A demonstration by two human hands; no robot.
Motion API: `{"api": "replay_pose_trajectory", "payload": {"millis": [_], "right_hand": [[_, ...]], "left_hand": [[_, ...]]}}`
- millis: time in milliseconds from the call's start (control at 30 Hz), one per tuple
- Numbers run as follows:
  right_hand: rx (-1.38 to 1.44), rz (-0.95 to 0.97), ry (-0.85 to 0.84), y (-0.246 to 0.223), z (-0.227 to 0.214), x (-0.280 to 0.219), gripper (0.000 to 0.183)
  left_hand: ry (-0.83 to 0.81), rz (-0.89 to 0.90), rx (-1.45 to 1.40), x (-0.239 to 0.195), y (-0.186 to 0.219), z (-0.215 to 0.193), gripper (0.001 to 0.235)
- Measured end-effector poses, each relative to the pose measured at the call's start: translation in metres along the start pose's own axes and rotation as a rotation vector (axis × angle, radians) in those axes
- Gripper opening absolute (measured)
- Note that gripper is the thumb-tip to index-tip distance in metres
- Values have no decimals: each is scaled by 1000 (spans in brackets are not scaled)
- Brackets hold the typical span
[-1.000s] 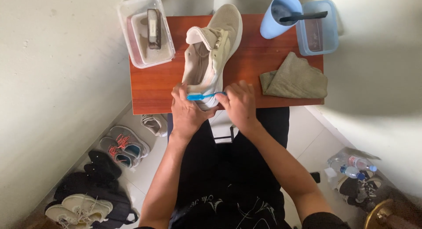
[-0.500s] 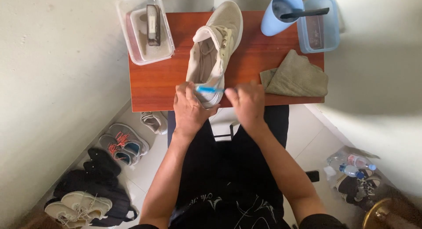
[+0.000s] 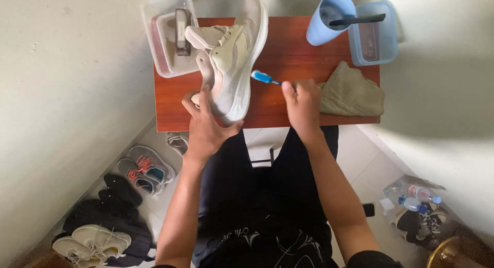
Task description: The person scrubs a white sneaker with a blue toothbrush, repeatedly dipping the brush into a blue cup of water. After scrubbing, the person wipes the shoe with a cloth. The shoe is held over a wooden table with cleaning supplies nearby.
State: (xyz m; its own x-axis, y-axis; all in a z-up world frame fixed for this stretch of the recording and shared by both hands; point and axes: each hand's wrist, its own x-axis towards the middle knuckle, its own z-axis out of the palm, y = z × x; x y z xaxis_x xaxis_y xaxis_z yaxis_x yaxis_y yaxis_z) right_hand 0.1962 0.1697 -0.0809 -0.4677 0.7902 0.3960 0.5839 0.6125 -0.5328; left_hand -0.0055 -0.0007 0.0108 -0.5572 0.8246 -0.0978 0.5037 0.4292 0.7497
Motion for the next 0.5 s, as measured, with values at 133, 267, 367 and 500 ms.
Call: {"api": "replay_pose_trajectory", "payload": {"millis": [133,267,367,500], "right_hand": [[24,35,-79,-13,16,3,56],[93,-12,-161,-19,30,1,59],[95,-52,-186,-16,25,0,57],[100,126,-162,8,26,5,56]], "left_hand": [[-32,-110,90,2,4,4,121],[37,-40,167,5,-5,16,120],[78,11,114,6,-7,19,113],[123,83,27,4,-12,19,107]]}}
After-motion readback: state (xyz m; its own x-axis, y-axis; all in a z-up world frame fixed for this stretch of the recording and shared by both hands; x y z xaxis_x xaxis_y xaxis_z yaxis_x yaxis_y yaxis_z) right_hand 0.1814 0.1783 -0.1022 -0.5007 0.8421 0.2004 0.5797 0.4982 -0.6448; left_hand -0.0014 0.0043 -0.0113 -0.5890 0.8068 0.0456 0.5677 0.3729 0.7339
